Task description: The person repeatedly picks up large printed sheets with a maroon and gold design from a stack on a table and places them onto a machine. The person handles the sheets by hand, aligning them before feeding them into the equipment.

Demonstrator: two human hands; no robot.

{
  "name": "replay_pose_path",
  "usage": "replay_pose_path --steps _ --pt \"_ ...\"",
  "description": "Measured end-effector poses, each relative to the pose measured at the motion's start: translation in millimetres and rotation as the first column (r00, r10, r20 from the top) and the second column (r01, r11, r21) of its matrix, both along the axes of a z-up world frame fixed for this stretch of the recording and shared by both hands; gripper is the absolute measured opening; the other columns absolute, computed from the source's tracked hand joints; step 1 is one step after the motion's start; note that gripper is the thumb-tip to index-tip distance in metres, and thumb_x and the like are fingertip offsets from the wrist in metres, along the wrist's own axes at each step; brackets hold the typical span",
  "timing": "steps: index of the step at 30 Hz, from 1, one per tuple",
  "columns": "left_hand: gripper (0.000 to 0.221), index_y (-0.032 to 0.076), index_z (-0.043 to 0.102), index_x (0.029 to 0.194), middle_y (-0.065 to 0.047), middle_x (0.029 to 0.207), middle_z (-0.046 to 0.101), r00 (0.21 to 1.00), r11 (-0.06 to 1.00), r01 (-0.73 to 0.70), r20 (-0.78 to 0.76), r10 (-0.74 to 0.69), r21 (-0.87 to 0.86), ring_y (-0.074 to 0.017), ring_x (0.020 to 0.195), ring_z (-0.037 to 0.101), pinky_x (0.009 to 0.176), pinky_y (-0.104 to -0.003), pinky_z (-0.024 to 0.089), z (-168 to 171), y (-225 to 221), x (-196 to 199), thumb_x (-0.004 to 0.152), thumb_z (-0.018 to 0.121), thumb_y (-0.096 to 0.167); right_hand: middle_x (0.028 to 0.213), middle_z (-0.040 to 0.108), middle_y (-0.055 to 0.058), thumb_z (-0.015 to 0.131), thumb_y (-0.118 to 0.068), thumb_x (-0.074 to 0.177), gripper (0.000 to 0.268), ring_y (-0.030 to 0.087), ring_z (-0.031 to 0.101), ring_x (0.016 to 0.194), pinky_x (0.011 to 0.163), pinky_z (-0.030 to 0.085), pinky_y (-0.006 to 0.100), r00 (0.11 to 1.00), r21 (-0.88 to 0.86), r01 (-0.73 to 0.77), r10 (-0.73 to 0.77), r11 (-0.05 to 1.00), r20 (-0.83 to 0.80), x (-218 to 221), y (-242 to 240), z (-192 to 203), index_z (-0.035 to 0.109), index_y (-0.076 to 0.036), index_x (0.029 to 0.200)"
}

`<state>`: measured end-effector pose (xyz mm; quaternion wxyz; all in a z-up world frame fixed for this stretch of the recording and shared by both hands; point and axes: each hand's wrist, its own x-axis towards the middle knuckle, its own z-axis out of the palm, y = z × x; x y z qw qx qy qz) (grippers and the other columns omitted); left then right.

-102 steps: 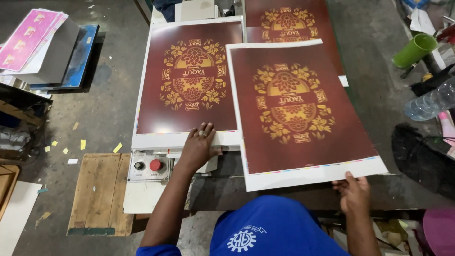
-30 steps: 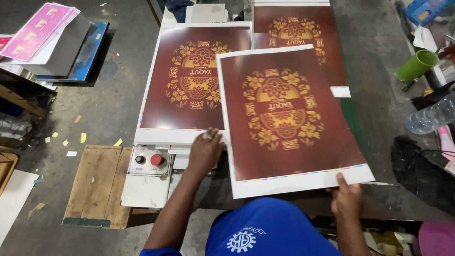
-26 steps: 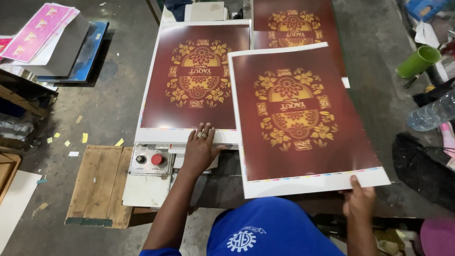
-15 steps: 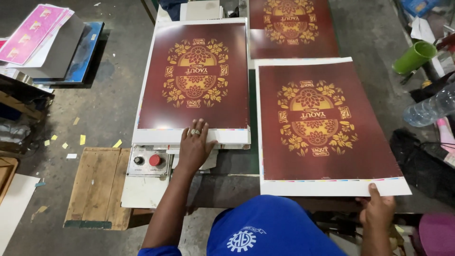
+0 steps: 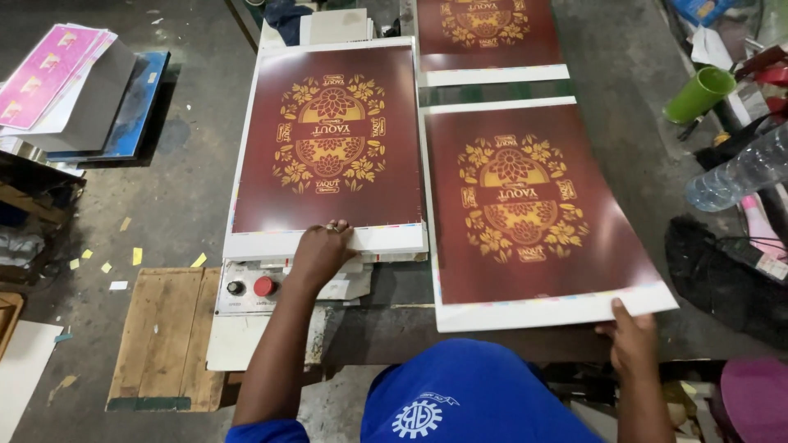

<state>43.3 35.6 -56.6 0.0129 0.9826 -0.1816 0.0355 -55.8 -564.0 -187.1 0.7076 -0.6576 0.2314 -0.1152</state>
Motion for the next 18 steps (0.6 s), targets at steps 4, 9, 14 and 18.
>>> replay_pose_path --steps 4,9,14,18 --pt "0.033 0.018 0.072 0.122 -0.009 0.122 0.075 0.941 0.977 -0.207 -0.264 0.212 0.046 -0.0252 0.113 0.072 0.102 -0.037 0.057 22 1 -1 0.109 0.059 0.045 0.108 0.067 0.01 0.06 -0.015 0.103 0.033 0.02 0.067 0.08 0.055 0.054 0.033 0.997 0.002 -0.063 0.063 0.998 -0.037 47 16 0 0.052 -0.005 0.134" --pt "0.061 -0.001 0.069 0.115 -0.018 0.125 0.071 0.949 0.992 0.076 0.313 -0.04 -0.105 -0.0338 0.115 0.068 0.091 -0.045 0.055 -2 -2 -11 0.077 0.074 0.046 0.104 0.069 0.012 0.056 -0.014 0.107 0.028 0.02 0.068 0.08 0.055 0.053 0.031 0.996 -0.041 -0.082 0.083 0.996 0.014 127 25 -10 0.053 0.002 0.129" --pt "0.046 0.004 0.069 0.123 -0.013 0.136 0.068 0.995 0.99 -0.023 0.091 0.036 -0.143 -0.0269 0.12 0.067 0.098 -0.043 0.054 -30 16 -4 0.091 0.073 0.037 0.101 0.069 0.012 0.054 -0.02 0.109 0.031 0.021 0.069 0.081 0.056 0.053 0.03 0.984 0.009 -0.095 0.096 0.995 -0.149 171 42 30 0.052 0.0 0.132" --pt "0.059 0.002 0.07 0.119 -0.013 0.132 0.068 0.991 0.994 0.015 0.136 0.0 -0.111 -0.0297 0.118 0.066 0.095 -0.045 0.053 0 8 -11 0.074 0.08 0.038 0.11 0.073 0.014 0.053 -0.023 0.109 0.044 0.02 0.071 0.085 0.06 0.053 0.031 0.966 0.073 -0.173 0.184 0.982 -0.18 182 28 10 0.044 0.0 0.145"
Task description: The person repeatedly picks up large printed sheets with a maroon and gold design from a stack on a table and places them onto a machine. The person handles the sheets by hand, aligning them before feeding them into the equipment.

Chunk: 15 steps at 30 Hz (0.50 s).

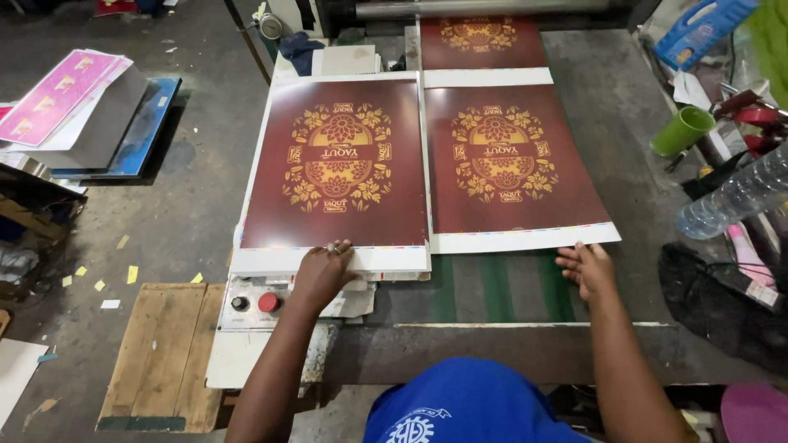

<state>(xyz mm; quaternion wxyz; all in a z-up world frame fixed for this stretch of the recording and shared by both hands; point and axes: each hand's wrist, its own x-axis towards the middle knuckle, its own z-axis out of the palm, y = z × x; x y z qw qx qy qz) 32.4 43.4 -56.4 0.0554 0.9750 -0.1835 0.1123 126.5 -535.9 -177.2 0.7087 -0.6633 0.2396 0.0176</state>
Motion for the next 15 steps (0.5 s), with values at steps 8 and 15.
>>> replay_pose_path --steps 8,15 --pt "0.037 0.009 0.074 0.116 -0.012 0.113 0.076 0.991 0.995 0.025 -0.131 -0.038 -0.101 -0.0278 0.095 0.074 0.08 -0.043 0.059 4 13 12 0.086 0.076 0.031 0.113 0.074 0.017 0.054 -0.016 0.104 0.058 0.021 0.071 0.085 0.064 0.055 0.033 0.997 0.001 0.006 -0.006 1.0 -0.075 -83 16 -6 0.038 -0.005 0.159" --pt "0.029 0.005 0.071 0.112 -0.014 0.083 0.074 0.973 0.995 0.006 0.231 0.018 -0.103 -0.0312 0.079 0.074 0.064 -0.043 0.057 12 13 4 0.085 0.061 -0.001 0.109 0.075 0.016 0.055 -0.016 0.104 0.048 0.019 0.07 0.082 0.062 0.054 0.03 0.994 0.074 -0.097 0.101 0.993 -0.046 -117 40 -15 0.051 -0.004 0.15"
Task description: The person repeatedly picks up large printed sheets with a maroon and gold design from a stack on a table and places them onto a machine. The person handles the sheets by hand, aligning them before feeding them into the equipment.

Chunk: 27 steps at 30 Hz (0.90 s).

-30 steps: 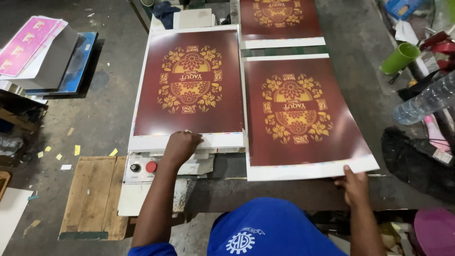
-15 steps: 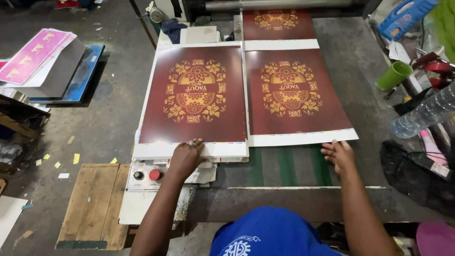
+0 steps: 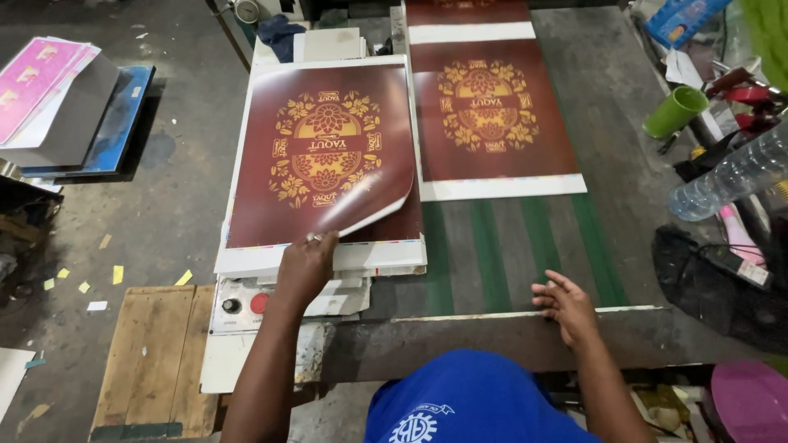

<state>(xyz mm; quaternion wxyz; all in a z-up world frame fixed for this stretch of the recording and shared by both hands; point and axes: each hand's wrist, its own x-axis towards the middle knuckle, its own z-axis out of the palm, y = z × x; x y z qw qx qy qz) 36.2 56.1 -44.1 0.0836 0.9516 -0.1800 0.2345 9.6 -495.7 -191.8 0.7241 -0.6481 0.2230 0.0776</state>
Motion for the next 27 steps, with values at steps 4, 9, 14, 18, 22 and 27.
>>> replay_pose_path --steps 4,9,14,18,22,27 --pt "0.005 0.008 0.071 0.097 -0.011 0.067 0.069 0.999 0.993 0.024 -0.028 -0.027 -0.114 -0.0304 0.06 0.068 0.063 -0.044 0.055 18 -2 0 0.094 0.066 0.007 0.108 0.076 0.016 0.056 -0.016 0.103 0.046 0.018 0.069 0.079 0.061 0.054 0.03 0.997 -0.028 -0.064 0.066 0.998 0.042 2 38 26 0.055 -0.005 0.147" --pt "0.011 0.014 0.072 0.08 -0.012 0.065 0.067 0.995 0.982 0.097 -0.018 -0.101 -0.162 -0.0288 0.056 0.065 0.051 -0.044 0.05 44 3 -7 0.085 0.079 0.02 0.11 0.077 0.015 0.058 -0.014 0.1 0.044 0.017 0.071 0.079 0.06 0.055 0.03 0.979 -0.043 -0.204 0.203 0.978 -0.006 0 94 76 0.058 -0.007 0.143" --pt "0.012 0.017 0.075 0.101 -0.009 0.073 0.071 0.966 0.942 0.052 0.254 0.036 -0.33 -0.0228 0.052 0.062 0.049 -0.038 0.047 37 -6 -8 0.092 0.076 0.009 0.109 0.077 0.015 0.058 -0.015 0.1 0.043 0.017 0.071 0.079 0.06 0.055 0.028 0.935 -0.005 -0.329 0.327 0.944 0.135 1 129 82 0.059 -0.005 0.142" --pt "0.022 -0.001 0.07 0.11 -0.016 0.095 0.074 0.907 0.974 0.197 0.399 -0.137 -0.112 -0.0225 0.058 0.064 0.052 -0.038 0.051 37 -78 -30 0.089 0.068 0.002 0.105 0.079 0.012 0.059 -0.018 0.098 0.042 0.017 0.071 0.078 0.062 0.056 0.03 0.889 0.017 -0.417 0.404 0.909 0.217 1 164 108 0.061 -0.009 0.139" --pt "0.026 -0.003 0.067 0.114 -0.018 0.109 0.072 0.883 0.897 0.409 0.319 -0.344 -0.165 -0.0268 0.093 0.075 0.085 -0.039 0.062 36 -140 -50 0.089 0.067 0.006 0.114 0.074 0.007 0.059 -0.021 0.098 0.036 0.015 0.075 0.092 0.068 0.059 0.029 0.794 0.125 -0.556 0.481 0.821 0.371 -2 174 92 0.06 -0.006 0.13" --pt "0.027 -0.002 0.07 0.109 -0.018 0.111 0.073 0.873 0.836 0.488 0.151 -0.465 -0.251 -0.0322 0.107 0.075 0.095 -0.046 0.056 19 -148 -47 0.089 0.073 0.016 0.106 0.069 0.012 0.068 -0.012 0.095 0.038 0.02 0.069 0.078 0.052 0.056 0.032 0.981 0.259 -0.053 0.002 0.964 0.195 -1 142 48 0.056 -0.001 0.13"
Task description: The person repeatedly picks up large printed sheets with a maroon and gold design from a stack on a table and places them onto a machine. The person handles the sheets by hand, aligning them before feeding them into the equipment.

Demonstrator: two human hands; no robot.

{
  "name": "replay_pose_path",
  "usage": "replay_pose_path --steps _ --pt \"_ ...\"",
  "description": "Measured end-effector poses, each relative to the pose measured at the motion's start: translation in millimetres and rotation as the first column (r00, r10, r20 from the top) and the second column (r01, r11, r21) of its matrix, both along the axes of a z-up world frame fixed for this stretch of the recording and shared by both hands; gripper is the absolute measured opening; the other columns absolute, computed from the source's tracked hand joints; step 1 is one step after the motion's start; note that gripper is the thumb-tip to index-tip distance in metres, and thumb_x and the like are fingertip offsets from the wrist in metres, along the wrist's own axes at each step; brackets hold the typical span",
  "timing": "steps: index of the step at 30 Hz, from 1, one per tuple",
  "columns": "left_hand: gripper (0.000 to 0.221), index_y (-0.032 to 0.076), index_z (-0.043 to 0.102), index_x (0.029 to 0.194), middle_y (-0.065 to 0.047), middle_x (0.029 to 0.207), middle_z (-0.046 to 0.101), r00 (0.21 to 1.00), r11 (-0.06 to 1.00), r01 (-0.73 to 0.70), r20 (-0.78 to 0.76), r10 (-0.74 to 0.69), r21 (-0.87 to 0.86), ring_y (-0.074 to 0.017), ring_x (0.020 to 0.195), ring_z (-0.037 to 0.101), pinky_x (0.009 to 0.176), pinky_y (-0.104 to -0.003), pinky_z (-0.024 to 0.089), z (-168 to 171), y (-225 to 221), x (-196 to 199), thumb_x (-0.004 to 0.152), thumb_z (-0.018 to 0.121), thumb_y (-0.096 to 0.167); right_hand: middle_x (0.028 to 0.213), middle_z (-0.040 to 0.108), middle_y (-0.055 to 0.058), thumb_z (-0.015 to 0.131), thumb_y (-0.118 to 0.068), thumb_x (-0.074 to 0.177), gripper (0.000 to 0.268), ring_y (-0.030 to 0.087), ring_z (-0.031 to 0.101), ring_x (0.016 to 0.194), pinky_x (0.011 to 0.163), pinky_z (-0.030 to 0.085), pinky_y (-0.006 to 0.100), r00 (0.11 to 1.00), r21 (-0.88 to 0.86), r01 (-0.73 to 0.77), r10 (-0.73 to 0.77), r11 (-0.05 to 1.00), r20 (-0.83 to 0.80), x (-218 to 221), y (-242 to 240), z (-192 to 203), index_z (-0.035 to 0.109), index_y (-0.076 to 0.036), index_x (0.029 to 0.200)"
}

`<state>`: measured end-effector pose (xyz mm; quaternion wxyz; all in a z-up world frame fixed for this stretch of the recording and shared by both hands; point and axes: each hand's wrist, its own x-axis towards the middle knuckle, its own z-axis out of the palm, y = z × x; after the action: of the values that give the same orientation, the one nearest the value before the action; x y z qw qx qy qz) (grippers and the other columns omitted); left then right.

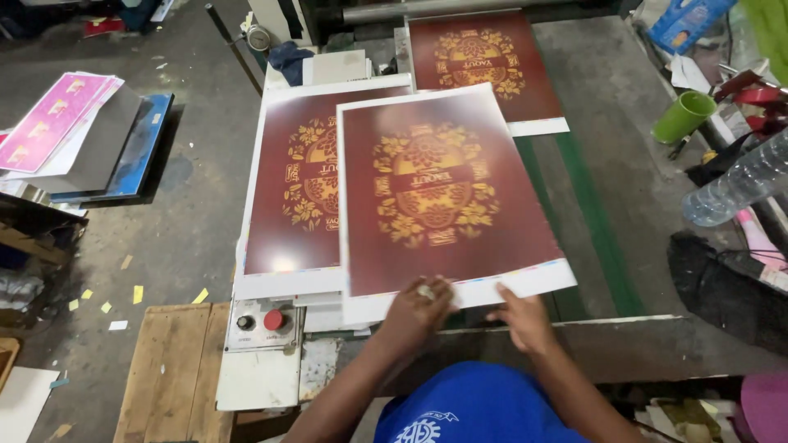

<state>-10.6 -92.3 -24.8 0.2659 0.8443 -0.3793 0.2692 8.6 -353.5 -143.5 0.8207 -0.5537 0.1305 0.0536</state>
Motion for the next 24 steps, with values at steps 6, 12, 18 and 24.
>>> replay_pose_path --steps 6,12,18,24 --pt "0.023 0.01 0.069 0.127 -0.013 0.134 0.071 0.789 0.89 -0.318 -0.429 0.439 0.327 -0.0242 0.12 0.07 0.11 -0.039 0.054 -45 72 37 0.109 0.061 0.023 0.111 0.066 0.009 0.062 -0.011 0.101 0.04 0.017 0.068 0.081 0.053 0.055 0.029 0.934 -0.052 0.352 -0.347 0.935 0.081 -21 -89 -6 0.051 -0.006 0.14" --pt "0.091 0.003 0.037 0.154 -0.018 0.164 0.032 0.708 0.701 -0.287 -0.348 0.614 0.653 -0.0331 0.148 0.03 0.119 -0.053 0.025 -19 102 36 0.084 0.074 0.048 0.112 0.066 0.008 0.061 -0.011 0.103 0.036 0.018 0.066 0.084 0.055 0.054 0.029 0.918 -0.168 0.397 -0.394 0.902 0.055 -31 -157 -25 0.052 -0.008 0.138" --pt "0.044 -0.001 0.063 0.124 -0.022 0.129 0.07 0.908 0.803 -0.376 0.008 0.42 0.462 -0.0324 0.115 0.07 0.094 -0.042 0.057 -62 125 44 0.089 0.071 0.026 0.107 0.065 0.011 0.061 -0.013 0.107 0.029 0.019 0.064 0.079 0.056 0.055 0.03 0.936 -0.209 0.352 -0.342 0.912 0.083 -24 -174 -44 0.053 -0.002 0.133" --pt "0.008 0.006 0.07 0.099 -0.011 0.071 0.072 0.827 0.793 -0.522 -0.044 0.561 0.315 -0.0257 0.059 0.07 0.053 -0.041 0.055 -27 113 39 0.094 0.069 0.012 0.102 0.067 0.009 0.061 -0.014 0.104 0.029 0.017 0.066 0.076 0.055 0.056 0.029 0.96 -0.207 0.279 -0.279 0.938 0.025 30 -149 -43 0.054 -0.004 0.13"
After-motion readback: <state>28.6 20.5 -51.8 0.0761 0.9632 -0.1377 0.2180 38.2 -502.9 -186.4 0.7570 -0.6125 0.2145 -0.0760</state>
